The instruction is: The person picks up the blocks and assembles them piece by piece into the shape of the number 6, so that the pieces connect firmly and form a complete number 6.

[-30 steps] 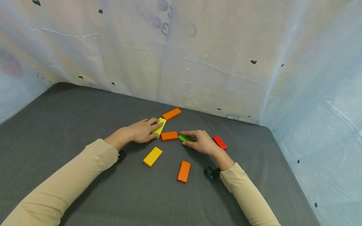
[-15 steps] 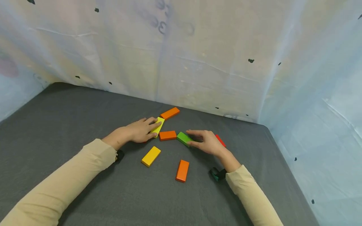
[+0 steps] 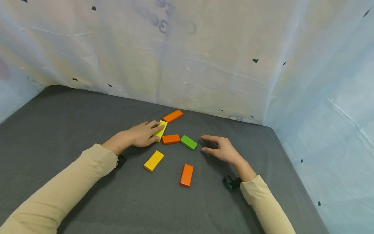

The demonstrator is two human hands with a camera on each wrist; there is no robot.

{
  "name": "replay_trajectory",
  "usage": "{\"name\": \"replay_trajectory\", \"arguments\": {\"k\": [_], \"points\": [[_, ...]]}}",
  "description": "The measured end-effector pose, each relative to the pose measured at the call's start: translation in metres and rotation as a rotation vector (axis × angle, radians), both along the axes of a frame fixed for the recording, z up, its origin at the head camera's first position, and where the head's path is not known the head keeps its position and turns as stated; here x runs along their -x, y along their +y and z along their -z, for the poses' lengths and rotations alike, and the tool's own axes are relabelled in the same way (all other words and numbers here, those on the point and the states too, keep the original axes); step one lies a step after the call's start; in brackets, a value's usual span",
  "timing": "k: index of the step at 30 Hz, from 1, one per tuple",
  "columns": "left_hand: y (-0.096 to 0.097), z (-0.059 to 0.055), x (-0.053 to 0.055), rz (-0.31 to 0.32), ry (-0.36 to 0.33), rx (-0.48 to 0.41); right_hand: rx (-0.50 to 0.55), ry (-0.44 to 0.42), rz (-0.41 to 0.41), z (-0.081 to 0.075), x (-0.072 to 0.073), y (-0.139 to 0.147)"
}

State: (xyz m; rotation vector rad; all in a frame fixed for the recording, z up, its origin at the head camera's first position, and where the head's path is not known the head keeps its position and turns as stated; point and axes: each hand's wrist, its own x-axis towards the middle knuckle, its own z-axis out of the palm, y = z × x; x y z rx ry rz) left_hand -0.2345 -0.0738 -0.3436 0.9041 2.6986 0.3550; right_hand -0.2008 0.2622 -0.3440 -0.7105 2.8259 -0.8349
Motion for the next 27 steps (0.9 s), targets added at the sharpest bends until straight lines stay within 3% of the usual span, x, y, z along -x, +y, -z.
{"name": "replay_trajectory", "arguments": {"k": [8,17,27], "points": [[-0.002,-0.001,0.000,0.004,0.002,-0.005,-0.033,0.044,0.048,0.000,-0.004,0.014],[-0.002,-0.001,0.001,0.006,0.001,0.003,-0.094,-0.014,0.063,-0.001,-0.008,0.029],[-0.003,-0.001,0.001,0.006,-0.008,0.010,-0.105,-0.012,0.053,0.001,-0.010,0.041]]}}
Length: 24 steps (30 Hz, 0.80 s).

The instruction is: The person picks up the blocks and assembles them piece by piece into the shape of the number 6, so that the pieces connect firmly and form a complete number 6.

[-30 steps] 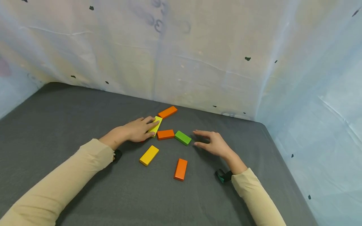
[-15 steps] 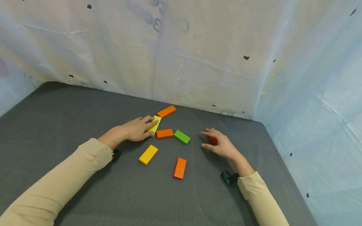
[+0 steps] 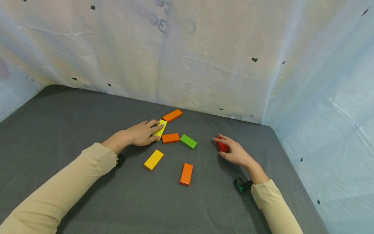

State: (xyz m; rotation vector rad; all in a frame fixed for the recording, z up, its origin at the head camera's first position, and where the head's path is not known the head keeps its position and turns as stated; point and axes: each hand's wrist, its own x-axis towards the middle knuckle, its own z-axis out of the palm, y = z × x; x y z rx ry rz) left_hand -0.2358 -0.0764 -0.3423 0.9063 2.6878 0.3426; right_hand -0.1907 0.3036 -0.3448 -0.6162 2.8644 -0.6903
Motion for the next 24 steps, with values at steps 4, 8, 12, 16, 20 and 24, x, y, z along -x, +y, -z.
{"name": "replay_trajectory", "arguments": {"k": [4,8,12,16,20,24], "points": [[0.000,0.000,0.001,0.000,0.000,0.001,0.002,0.012,0.000,0.000,-0.001,0.001],[-0.001,0.000,0.001,-0.002,0.003,-0.001,0.018,0.003,0.001,0.000,-0.001,0.001],[0.000,0.000,0.000,0.000,0.006,-0.007,0.057,-0.012,-0.009,0.001,-0.002,0.000],[0.001,0.000,-0.002,0.009,0.010,-0.015,0.084,-0.001,-0.022,0.002,-0.003,-0.002],[0.000,-0.001,-0.003,0.005,0.004,-0.018,0.089,0.021,-0.019,0.003,-0.003,-0.006],[-0.002,0.000,-0.003,-0.004,-0.010,-0.012,0.081,0.046,-0.017,0.006,-0.004,-0.012]]}}
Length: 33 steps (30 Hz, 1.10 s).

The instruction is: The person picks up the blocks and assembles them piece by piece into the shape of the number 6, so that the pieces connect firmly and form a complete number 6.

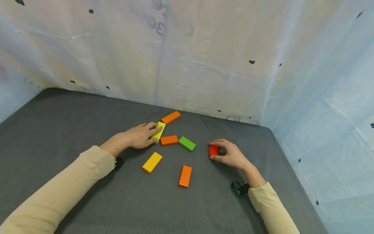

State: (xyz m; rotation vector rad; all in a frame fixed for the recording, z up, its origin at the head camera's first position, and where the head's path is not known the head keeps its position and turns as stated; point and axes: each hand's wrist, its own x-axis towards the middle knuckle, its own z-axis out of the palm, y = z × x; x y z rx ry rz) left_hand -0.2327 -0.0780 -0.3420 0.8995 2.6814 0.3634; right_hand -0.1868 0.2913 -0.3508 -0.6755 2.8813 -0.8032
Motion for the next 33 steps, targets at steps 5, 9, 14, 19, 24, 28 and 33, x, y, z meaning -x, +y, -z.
{"name": "replay_trajectory", "arguments": {"k": [5,9,14,19,24,28,33], "points": [[-0.001,0.001,0.001,-0.001,0.001,0.001,-0.011,0.014,-0.012,0.000,-0.003,-0.008],[0.001,0.001,0.002,0.010,-0.005,-0.005,-0.014,0.003,-0.031,-0.001,-0.008,-0.012],[0.003,0.001,0.004,0.020,0.003,-0.011,-0.009,0.021,-0.071,-0.002,-0.014,-0.016],[0.001,0.004,0.005,0.019,0.039,-0.010,-0.015,0.016,-0.104,-0.005,-0.018,-0.022],[-0.005,0.004,0.002,0.010,0.052,-0.017,0.002,-0.015,-0.115,-0.007,-0.020,-0.029],[-0.009,0.003,0.001,0.004,0.048,-0.021,0.013,-0.002,-0.134,-0.006,-0.019,-0.036],[-0.011,0.002,0.001,0.000,0.041,-0.017,-0.002,0.017,-0.147,-0.005,-0.019,-0.044]]}}
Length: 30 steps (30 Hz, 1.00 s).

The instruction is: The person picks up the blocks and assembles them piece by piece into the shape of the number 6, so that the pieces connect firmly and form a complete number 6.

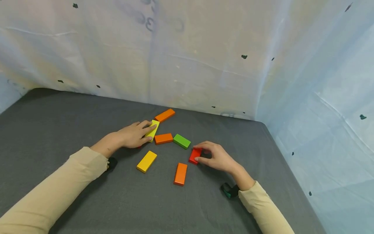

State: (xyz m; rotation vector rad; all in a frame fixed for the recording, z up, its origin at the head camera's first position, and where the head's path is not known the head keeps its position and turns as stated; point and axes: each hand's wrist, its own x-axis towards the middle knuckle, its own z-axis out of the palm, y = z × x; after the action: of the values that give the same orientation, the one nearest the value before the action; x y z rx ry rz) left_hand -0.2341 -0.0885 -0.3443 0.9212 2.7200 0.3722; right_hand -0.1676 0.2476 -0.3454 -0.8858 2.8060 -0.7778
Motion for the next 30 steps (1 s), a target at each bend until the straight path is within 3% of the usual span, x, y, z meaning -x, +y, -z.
{"name": "replay_trajectory", "arguments": {"k": [14,30], "points": [[0.001,-0.006,-0.004,0.007,0.006,-0.007,0.002,0.018,-0.005,0.001,-0.002,-0.012],[0.000,-0.003,-0.003,0.001,-0.003,-0.005,0.015,-0.026,-0.006,-0.001,-0.004,-0.022]]}}
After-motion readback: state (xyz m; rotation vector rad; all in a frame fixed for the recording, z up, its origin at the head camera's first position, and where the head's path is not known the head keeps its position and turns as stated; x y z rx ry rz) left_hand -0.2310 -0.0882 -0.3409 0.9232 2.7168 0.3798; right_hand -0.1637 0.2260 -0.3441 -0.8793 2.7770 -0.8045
